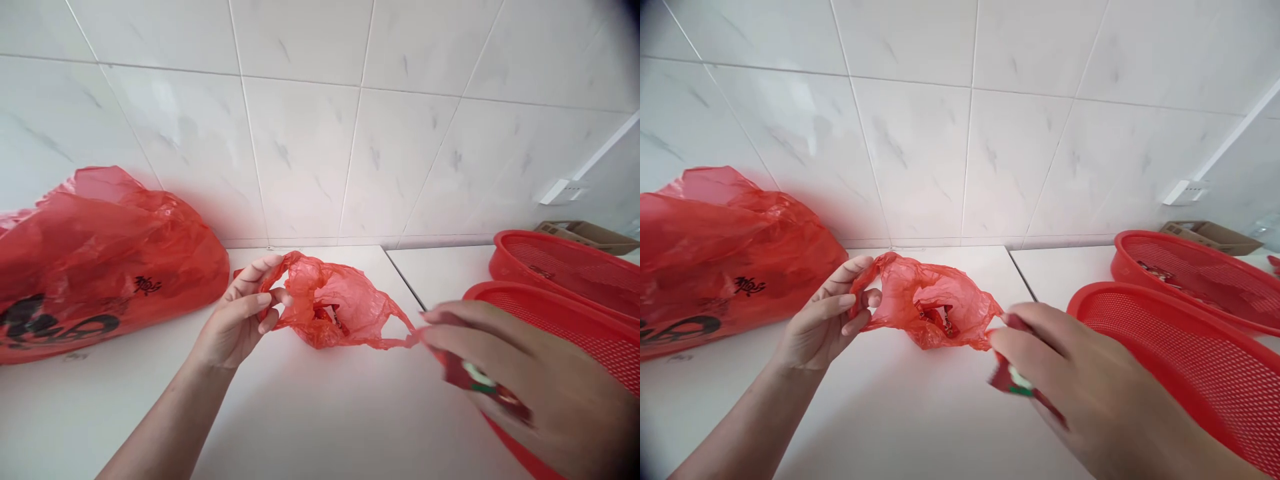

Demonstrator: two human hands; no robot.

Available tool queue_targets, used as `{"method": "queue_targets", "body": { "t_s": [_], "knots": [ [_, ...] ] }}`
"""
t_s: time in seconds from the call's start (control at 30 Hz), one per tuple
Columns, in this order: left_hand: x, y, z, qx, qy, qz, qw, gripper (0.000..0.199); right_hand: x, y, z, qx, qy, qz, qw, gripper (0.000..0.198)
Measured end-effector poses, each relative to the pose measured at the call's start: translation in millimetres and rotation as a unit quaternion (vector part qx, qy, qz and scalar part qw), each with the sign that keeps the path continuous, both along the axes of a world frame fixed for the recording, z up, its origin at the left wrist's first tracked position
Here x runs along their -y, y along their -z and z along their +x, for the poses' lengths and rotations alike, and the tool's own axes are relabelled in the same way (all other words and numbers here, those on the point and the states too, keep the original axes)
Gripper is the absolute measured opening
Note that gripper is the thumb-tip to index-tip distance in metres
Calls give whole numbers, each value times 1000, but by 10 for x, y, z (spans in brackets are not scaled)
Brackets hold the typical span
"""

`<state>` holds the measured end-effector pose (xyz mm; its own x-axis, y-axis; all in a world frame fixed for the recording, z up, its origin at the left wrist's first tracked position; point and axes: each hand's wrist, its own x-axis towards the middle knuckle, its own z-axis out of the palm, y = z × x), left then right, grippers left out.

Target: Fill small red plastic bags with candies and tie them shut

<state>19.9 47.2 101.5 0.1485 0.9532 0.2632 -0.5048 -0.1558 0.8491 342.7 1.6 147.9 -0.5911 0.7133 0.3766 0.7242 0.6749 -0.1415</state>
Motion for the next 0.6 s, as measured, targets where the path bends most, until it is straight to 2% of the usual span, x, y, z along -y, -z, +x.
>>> {"method": "queue_targets", "body": {
  "t_s": [0.07, 0.17, 0.23, 0.3, 0.37, 0.47, 0.53, 0.6],
  "knots": [
    [1, -6, 6, 5, -3, -2, 1000, 37, -179, -48, -364, 7, -25, -91, 995, 41],
    [22, -21, 8, 12, -4, -1, 1000, 37, -547, -10, -820, -50, -46, -203, 977, 44],
    [39, -30, 0, 14, 0, 3, 1000, 38, -735, 55, -1002, -85, -45, -238, 966, 46],
    [46, -35, -15, 15, 5, 7, 1000, 38, -806, 97, -1070, -100, -41, -242, 964, 55],
    [42, -36, -37, 18, 4, 8, 1000, 38, -742, 100, -1032, -108, -37, -243, 963, 55],
    [23, -31, -77, 30, -14, 3, 999, 39, -453, 115, -816, -69, -1, -234, 970, 39],
    [9, -28, -103, 36, -25, -1, 999, 39, -212, 232, -574, -12, 13, -215, 977, 35],
    [0, -26, -125, 39, -28, -5, 999, 39, -1, 475, -250, 28, 3, -199, 980, 27]
  ]
}}
